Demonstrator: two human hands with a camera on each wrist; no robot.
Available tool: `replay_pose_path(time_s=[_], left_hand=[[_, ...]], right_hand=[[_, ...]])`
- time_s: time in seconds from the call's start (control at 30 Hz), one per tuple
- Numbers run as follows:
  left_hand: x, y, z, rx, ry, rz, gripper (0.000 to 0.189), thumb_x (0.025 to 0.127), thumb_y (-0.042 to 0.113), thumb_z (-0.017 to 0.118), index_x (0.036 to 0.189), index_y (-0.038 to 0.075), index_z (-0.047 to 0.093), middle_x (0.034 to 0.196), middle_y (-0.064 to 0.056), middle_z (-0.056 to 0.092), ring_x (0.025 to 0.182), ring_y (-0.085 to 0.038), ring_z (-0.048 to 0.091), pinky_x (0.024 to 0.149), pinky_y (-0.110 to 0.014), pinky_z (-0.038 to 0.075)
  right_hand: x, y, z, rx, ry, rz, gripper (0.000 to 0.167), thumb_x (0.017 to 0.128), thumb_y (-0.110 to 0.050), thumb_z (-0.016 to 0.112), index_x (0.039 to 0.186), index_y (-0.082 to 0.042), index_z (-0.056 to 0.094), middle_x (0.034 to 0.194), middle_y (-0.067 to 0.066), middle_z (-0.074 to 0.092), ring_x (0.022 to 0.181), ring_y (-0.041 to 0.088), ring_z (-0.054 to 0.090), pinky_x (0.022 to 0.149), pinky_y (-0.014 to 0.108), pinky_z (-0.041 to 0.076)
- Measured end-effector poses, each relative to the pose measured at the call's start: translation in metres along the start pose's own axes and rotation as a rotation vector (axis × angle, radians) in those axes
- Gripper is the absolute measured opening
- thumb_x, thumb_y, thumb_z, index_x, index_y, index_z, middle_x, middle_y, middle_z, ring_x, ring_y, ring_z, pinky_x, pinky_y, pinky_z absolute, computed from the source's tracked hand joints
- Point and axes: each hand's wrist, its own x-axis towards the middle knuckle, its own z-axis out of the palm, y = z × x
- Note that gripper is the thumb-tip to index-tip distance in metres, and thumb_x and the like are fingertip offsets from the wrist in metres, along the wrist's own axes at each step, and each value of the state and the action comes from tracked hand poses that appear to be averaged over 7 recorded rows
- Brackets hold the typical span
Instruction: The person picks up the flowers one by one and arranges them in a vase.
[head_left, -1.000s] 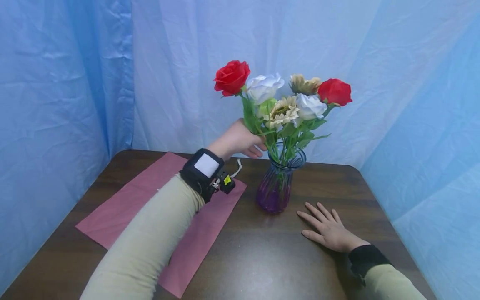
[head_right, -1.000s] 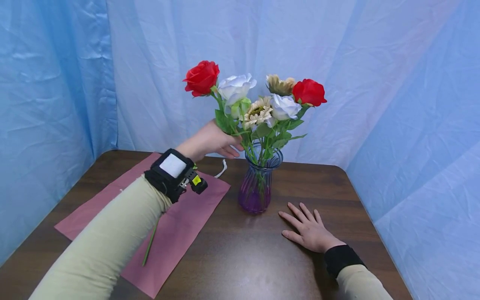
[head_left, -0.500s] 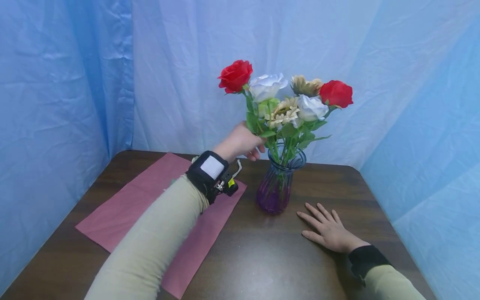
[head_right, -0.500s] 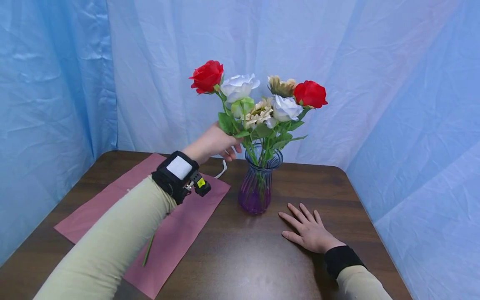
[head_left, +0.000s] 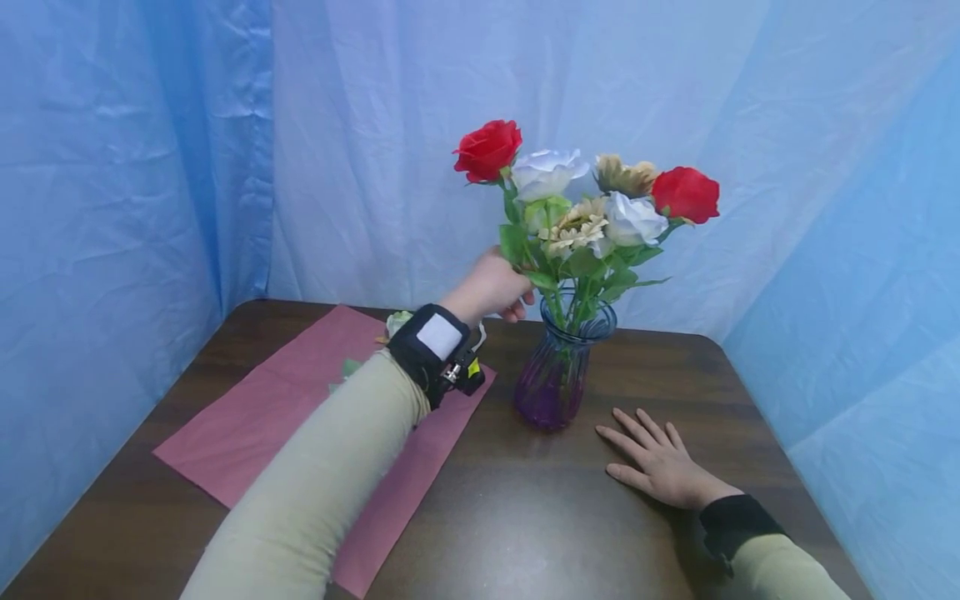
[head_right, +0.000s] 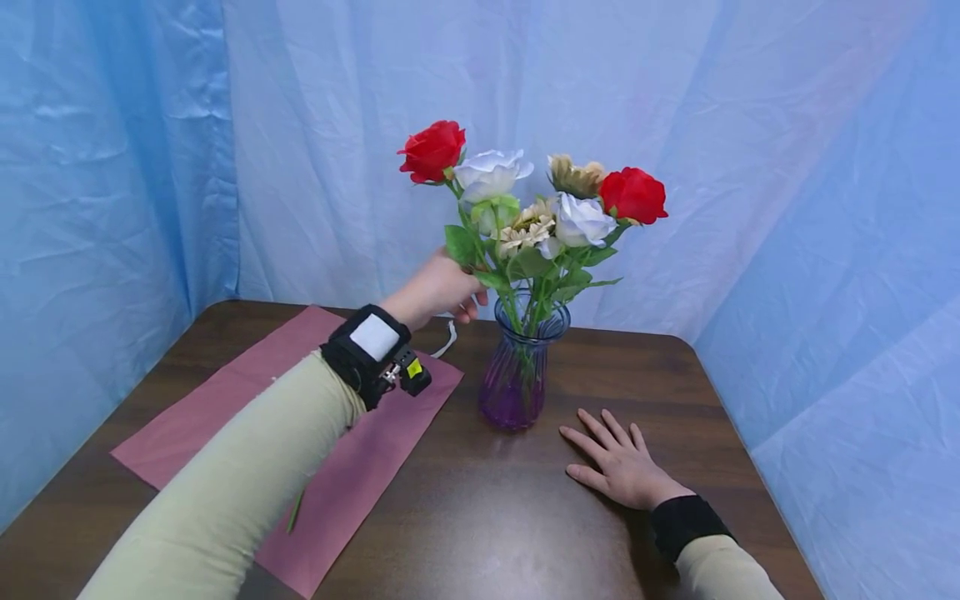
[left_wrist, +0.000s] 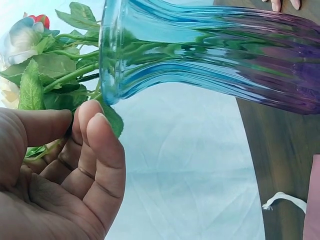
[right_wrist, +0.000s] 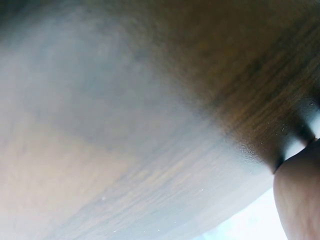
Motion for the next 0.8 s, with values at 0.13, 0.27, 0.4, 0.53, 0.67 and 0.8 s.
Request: replay_pose_path(time_s=[0.13,0.27,0.4,0.53,0.67,0.8], left_hand=[[0.006,-0.005,0.001,0.019,-0.019,0.029,0.017,0.104,0.019,0.06,0.112,0.006,0.066,0.081,-0.016,0.07,0.048,-0.018,0.061,0.05,-0.034,0.058],[0.011,-0.01,0.0,0.043,-0.067,0.034,0.016,0.105,0.017,0.057,0.113,0.005,0.065,0.089,-0.02,0.071,0.049,-0.017,0.061,0.051,-0.033,0.058],[0.013,-0.012,0.002,0.06,-0.073,0.022,0.015,0.105,0.014,0.055,0.109,0.003,0.065,0.092,-0.019,0.071,0.048,-0.016,0.061,0.05,-0.032,0.057],[0.014,-0.013,0.004,0.097,-0.067,0.021,0.011,0.1,0.006,0.055,0.103,0.002,0.065,0.086,-0.017,0.071,0.047,-0.017,0.061,0.05,-0.032,0.057],[0.015,-0.013,0.007,0.169,-0.07,0.017,0.013,0.097,0.001,0.053,0.104,0.001,0.064,0.077,-0.016,0.069,0.049,-0.017,0.061,0.051,-0.032,0.058],[0.015,-0.014,0.011,0.235,-0.046,-0.002,0.013,0.099,0.008,0.054,0.109,0.004,0.062,0.066,-0.011,0.064,0.049,-0.018,0.061,0.049,-0.031,0.057]], right_hand=[[-0.003,-0.006,-0.002,-0.032,-0.026,0.052,0.061,0.103,-0.053,0.052,0.158,-0.03,0.039,0.168,0.013,0.024,0.151,0.05,0.016,0.109,0.08,0.007],[-0.005,-0.012,-0.002,-0.022,0.0,0.056,0.06,0.103,-0.05,0.055,0.157,-0.03,0.04,0.167,0.014,0.025,0.149,0.053,0.018,0.106,0.083,0.008],[-0.005,-0.009,0.0,-0.012,0.013,0.049,0.059,0.102,-0.052,0.055,0.157,-0.033,0.04,0.167,0.013,0.026,0.148,0.054,0.018,0.105,0.083,0.007],[-0.005,-0.005,0.002,-0.027,-0.011,0.061,0.06,0.103,-0.056,0.051,0.158,-0.037,0.036,0.169,0.01,0.022,0.15,0.051,0.015,0.108,0.081,0.006],[-0.005,-0.004,0.002,-0.031,-0.007,0.053,0.06,0.103,-0.056,0.05,0.158,-0.037,0.035,0.169,0.009,0.022,0.15,0.051,0.015,0.108,0.081,0.006],[-0.005,-0.005,0.002,-0.022,0.025,0.022,0.059,0.103,-0.052,0.053,0.158,-0.036,0.038,0.168,0.01,0.024,0.149,0.052,0.017,0.105,0.082,0.008]])
